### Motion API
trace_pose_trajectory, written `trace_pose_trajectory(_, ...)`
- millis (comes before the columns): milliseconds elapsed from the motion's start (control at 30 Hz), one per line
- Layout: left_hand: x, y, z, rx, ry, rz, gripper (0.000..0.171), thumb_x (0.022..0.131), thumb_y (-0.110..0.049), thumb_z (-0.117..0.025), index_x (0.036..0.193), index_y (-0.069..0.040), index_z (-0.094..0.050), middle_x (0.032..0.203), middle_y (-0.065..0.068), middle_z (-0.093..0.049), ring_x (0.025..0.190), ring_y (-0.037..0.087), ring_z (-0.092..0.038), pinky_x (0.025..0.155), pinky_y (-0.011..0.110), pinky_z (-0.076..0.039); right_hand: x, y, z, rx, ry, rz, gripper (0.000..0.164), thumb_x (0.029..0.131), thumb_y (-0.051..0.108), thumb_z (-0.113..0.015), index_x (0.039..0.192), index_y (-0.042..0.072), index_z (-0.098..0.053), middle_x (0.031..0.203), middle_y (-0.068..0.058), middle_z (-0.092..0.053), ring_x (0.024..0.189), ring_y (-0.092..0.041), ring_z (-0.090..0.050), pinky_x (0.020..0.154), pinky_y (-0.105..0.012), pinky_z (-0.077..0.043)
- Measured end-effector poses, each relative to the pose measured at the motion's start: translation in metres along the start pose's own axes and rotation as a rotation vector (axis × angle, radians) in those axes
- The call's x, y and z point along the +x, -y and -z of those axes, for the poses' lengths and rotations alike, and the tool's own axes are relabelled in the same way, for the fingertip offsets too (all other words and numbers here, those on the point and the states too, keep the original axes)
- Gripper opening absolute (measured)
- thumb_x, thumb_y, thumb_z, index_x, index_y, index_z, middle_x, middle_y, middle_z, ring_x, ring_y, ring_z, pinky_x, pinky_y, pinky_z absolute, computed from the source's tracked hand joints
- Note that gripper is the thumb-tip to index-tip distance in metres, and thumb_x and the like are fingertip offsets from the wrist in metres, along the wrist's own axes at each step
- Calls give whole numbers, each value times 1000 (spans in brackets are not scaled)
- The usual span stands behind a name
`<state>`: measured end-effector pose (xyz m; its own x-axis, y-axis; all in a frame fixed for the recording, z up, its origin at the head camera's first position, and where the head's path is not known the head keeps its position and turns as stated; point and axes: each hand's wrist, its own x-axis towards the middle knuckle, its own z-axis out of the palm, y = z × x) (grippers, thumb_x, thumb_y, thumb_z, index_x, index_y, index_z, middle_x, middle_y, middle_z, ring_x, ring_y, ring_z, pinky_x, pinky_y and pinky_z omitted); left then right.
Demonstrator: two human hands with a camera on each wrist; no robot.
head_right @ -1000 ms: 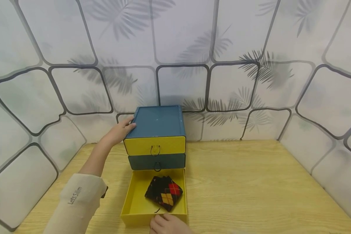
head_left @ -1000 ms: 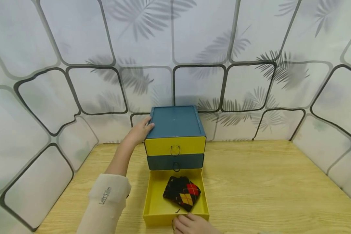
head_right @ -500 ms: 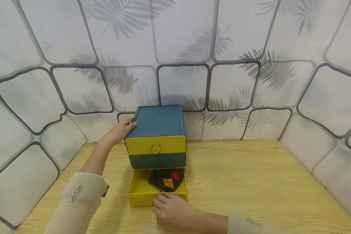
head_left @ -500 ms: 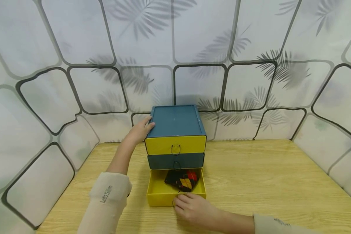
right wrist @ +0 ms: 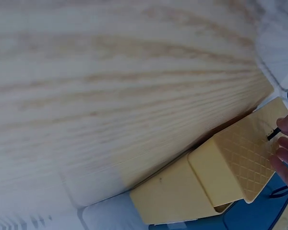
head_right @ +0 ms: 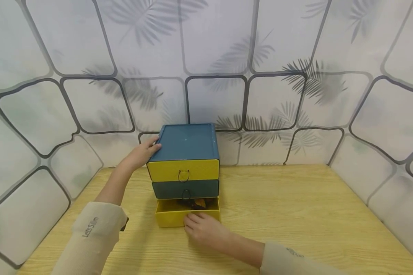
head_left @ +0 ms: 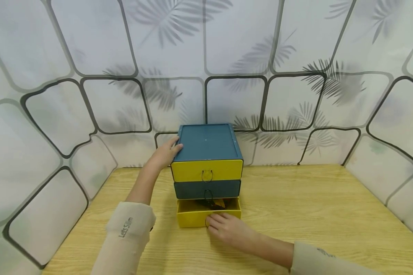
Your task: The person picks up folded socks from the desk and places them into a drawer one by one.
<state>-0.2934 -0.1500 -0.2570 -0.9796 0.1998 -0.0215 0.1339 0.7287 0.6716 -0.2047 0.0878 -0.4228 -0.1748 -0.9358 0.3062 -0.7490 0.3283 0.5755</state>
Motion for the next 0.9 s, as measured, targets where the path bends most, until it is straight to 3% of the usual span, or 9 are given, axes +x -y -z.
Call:
trace_pose_trajectory(33, 0, 0, 0, 4, 0, -3, 55, 102, -32, -31, 149, -11, -11, 150, 17, -14, 133, 38, -16, 104, 54, -18, 0, -2, -2, -2, 15, -4, 15, 91, 5, -55, 102, 13, -62, 115, -3, -59, 104, -14, -54, 83, -25, -46)
trace_pose_trajectory(133, 1, 1, -1, 3, 0, -6, 55, 102, -32, -31, 149, -10, -12, 150, 17, -14, 133, 38, -16, 104, 53, -18, 1, -6, -8, -28, 55, -11, 27, 78, 12, -71, 103, 13, -61, 117, -4, -58, 105, -14, -54, 82, -25, -46)
trace_pose_trajectory(633, -3, -1, 3, 36, -14, 8, 56, 102, -34, -32, 149, -12, -12, 149, 18, -19, 132, 39, -21, 103, 54, -22, 7, -19, -18, -176, 157, 4, 31, 83, 15, -70, 110, 14, -57, 124, -4, -52, 112, -15, -49, 86, -25, -43)
trace_pose_trajectory(733, -2, -3, 3, 137, -99, -18, 58, 100, -38, -37, 148, -12, -18, 146, 19, -25, 128, 39, -28, 98, 54, -30, 5, -20, -16, -113, 130, -19, 31, 83, 15, -69, 112, 13, -58, 123, -5, -53, 112, -16, -49, 87, -26, -44)
trace_pose_trajectory(900, -6, -20, -5, 290, -369, -135, 56, 96, -43, -43, 143, -11, -36, 140, 15, -37, 126, 35, -34, 98, 50, -32, -12, -30, 1, 102, -52, -123, 32, 76, 14, -73, 106, 8, -61, 110, -7, -59, 101, -20, -55, 80, -29, -48)
